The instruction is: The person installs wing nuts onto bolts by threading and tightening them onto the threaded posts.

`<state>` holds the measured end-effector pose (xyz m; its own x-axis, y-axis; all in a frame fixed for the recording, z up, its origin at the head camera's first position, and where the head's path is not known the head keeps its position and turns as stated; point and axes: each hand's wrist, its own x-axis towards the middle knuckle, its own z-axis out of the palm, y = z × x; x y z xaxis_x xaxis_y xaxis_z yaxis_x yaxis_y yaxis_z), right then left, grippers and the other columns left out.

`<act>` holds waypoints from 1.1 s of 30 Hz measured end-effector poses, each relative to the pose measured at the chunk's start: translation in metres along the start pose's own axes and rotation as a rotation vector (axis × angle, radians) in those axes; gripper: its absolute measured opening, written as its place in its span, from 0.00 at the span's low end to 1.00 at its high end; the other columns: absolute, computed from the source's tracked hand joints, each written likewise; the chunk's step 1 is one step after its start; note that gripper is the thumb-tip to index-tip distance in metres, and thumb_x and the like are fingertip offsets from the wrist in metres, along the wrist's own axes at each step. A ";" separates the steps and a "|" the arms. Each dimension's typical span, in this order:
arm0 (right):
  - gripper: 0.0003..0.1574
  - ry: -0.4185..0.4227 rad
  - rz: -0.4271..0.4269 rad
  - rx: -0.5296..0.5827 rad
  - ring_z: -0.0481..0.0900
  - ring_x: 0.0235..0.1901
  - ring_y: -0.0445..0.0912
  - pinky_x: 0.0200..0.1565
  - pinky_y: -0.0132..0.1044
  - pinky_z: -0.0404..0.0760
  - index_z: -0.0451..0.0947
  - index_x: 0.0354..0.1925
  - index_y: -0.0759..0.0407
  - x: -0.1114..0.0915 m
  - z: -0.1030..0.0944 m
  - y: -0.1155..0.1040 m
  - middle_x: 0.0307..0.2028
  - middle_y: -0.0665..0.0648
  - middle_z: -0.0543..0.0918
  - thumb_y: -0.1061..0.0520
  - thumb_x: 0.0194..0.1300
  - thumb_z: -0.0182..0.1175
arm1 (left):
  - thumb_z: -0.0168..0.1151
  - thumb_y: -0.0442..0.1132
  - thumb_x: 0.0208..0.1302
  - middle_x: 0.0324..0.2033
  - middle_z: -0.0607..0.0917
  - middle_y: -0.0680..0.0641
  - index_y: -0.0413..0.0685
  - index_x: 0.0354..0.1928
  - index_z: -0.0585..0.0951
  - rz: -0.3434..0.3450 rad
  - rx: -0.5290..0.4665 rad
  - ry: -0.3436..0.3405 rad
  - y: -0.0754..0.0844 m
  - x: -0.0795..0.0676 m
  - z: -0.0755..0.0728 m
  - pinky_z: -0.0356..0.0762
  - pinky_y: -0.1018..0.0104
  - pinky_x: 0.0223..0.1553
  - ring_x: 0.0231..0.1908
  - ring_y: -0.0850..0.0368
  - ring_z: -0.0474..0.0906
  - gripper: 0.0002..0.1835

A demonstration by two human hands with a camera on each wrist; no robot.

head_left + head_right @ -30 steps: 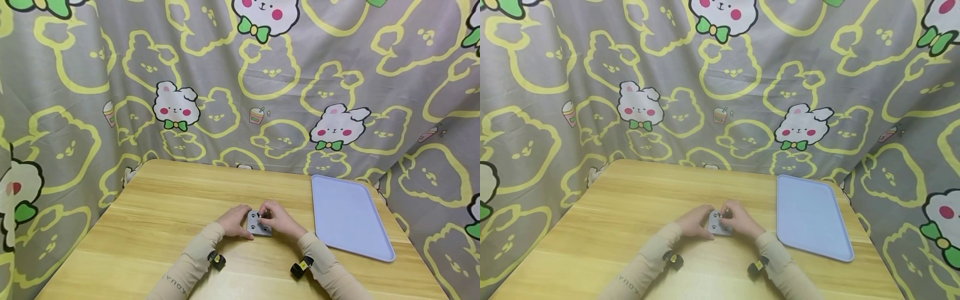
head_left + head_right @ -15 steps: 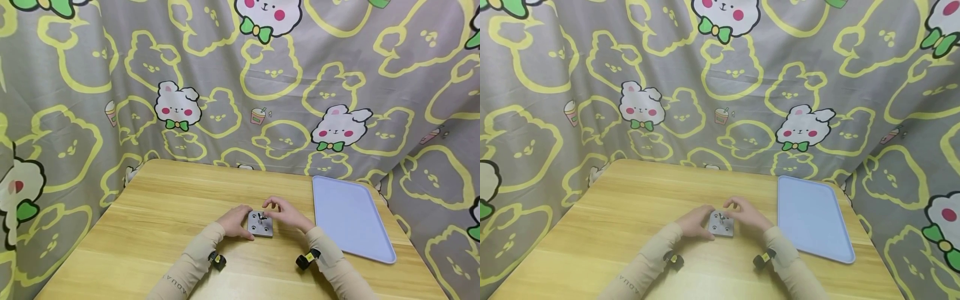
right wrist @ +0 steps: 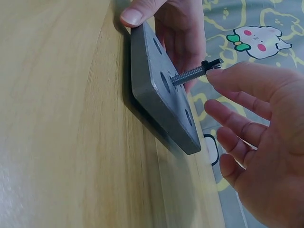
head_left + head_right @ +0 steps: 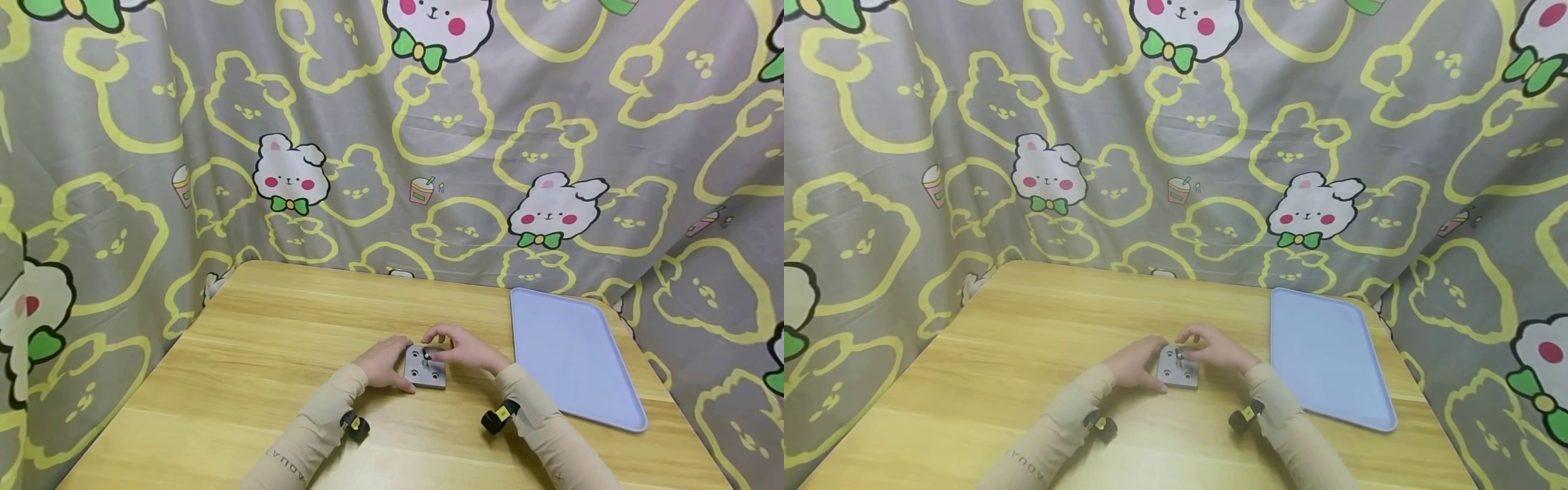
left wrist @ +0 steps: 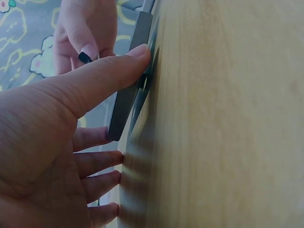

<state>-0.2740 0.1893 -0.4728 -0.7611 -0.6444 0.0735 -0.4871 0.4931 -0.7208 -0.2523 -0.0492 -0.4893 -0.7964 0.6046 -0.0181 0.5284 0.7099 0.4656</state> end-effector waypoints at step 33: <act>0.08 0.005 -0.041 0.045 0.74 0.47 0.48 0.41 0.33 0.73 0.84 0.42 0.51 0.001 0.009 -0.001 0.49 0.57 0.83 0.54 0.63 0.65 | 0.75 0.62 0.44 0.67 0.71 0.44 0.44 0.69 0.65 -0.029 0.005 -0.020 0.000 0.000 -0.001 0.64 0.54 0.71 0.67 0.48 0.67 0.53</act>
<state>-0.2698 0.1828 -0.4782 -0.7432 -0.6606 0.1064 -0.4980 0.4398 -0.7474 -0.2530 -0.0495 -0.4885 -0.8055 0.5906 -0.0490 0.5066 0.7291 0.4601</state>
